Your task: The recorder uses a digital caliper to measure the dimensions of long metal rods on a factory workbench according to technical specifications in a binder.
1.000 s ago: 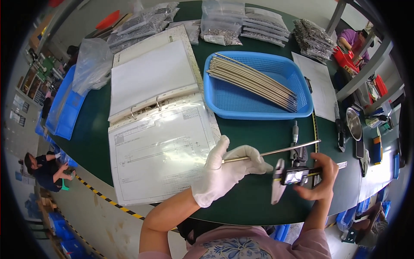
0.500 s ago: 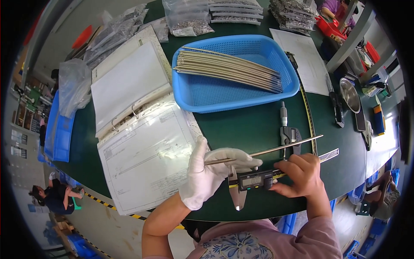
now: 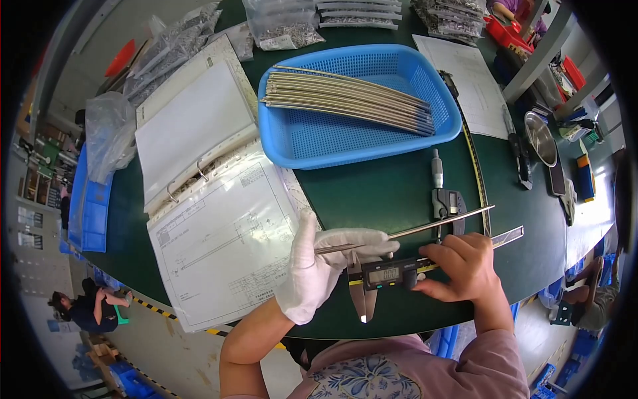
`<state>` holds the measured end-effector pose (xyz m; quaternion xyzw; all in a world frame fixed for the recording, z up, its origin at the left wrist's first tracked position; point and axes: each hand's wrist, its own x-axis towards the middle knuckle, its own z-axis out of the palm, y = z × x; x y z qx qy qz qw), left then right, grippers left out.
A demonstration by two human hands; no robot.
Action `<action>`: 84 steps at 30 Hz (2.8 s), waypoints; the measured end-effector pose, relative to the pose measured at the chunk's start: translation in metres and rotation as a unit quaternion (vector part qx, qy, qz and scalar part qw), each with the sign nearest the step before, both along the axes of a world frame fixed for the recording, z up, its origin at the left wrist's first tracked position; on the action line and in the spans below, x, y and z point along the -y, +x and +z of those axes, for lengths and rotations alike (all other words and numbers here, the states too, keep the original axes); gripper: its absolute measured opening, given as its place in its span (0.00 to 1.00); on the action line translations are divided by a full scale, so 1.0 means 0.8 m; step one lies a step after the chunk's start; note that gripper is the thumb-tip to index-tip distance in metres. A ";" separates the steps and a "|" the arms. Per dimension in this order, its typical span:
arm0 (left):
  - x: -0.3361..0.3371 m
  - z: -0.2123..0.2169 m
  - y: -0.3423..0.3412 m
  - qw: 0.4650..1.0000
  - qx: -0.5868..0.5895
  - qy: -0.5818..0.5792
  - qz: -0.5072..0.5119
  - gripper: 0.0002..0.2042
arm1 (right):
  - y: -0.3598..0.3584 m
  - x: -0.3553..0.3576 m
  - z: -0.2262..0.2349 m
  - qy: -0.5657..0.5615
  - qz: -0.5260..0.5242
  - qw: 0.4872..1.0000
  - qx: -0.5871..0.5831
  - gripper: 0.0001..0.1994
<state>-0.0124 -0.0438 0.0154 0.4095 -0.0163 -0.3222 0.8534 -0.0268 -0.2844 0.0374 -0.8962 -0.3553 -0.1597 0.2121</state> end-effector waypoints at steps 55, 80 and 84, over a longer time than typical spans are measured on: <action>-0.096 0.052 0.112 0.939 0.061 0.200 0.272 0.38 | -0.004 0.005 -0.014 0.038 0.009 0.997 0.062 0.22; -0.067 0.072 0.217 0.266 0.601 0.754 0.019 0.02 | -0.008 0.000 -0.013 0.052 -0.006 0.996 0.066 0.20; -0.074 0.065 0.234 0.167 0.630 0.757 -0.039 0.01 | -0.008 -0.004 -0.009 0.033 -0.001 0.997 0.067 0.21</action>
